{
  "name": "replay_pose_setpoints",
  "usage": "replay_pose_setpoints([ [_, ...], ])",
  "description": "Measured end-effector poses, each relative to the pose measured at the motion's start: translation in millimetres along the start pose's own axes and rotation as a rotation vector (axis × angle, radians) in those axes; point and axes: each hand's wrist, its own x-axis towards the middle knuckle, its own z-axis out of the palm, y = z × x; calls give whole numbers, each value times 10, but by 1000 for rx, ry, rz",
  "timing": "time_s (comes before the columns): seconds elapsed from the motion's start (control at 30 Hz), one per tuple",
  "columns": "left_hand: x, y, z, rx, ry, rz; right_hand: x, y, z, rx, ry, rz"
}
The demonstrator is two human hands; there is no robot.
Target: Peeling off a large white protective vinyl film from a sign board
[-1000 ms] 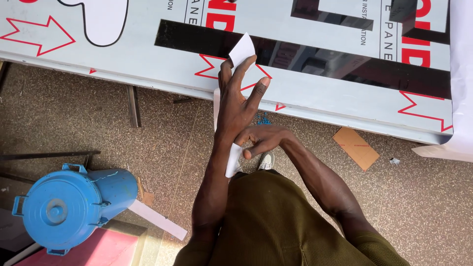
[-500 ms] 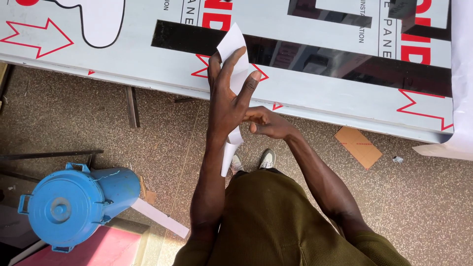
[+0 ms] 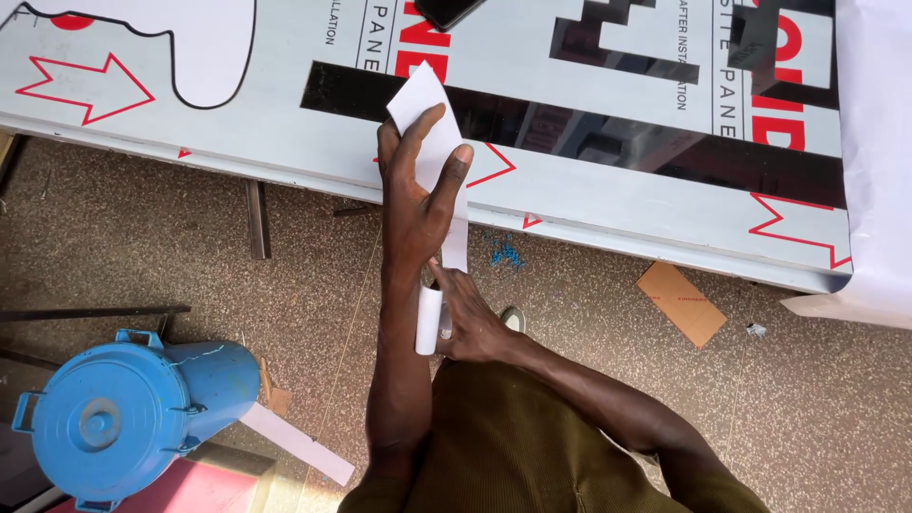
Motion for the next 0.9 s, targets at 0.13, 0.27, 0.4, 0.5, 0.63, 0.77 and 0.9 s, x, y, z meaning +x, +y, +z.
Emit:
replay_pose_setpoints([
  [0.13,-122,41,-330,-46,63,-75,-93,-6,67,-52,-3,23],
  [0.27,-218,98,-597,0,194,-5,-174,185,215,-203,210,-101],
  [0.4,-319,255,-685,-54,242,27,-173,516,293,-316,309,-35],
  [0.5,-356,306,-750,-35,241,63,-212,736,287,-402,364,-8],
  [0.63,-383,244,-848,-29,259,84,-115,475,71,-268,428,-112],
  [0.77,-392,239,-911,-4,238,55,-88,370,-9,-174,478,-146],
  [0.9,-395,192,-922,-23,180,-14,35,28,-122,-104,516,-164],
])
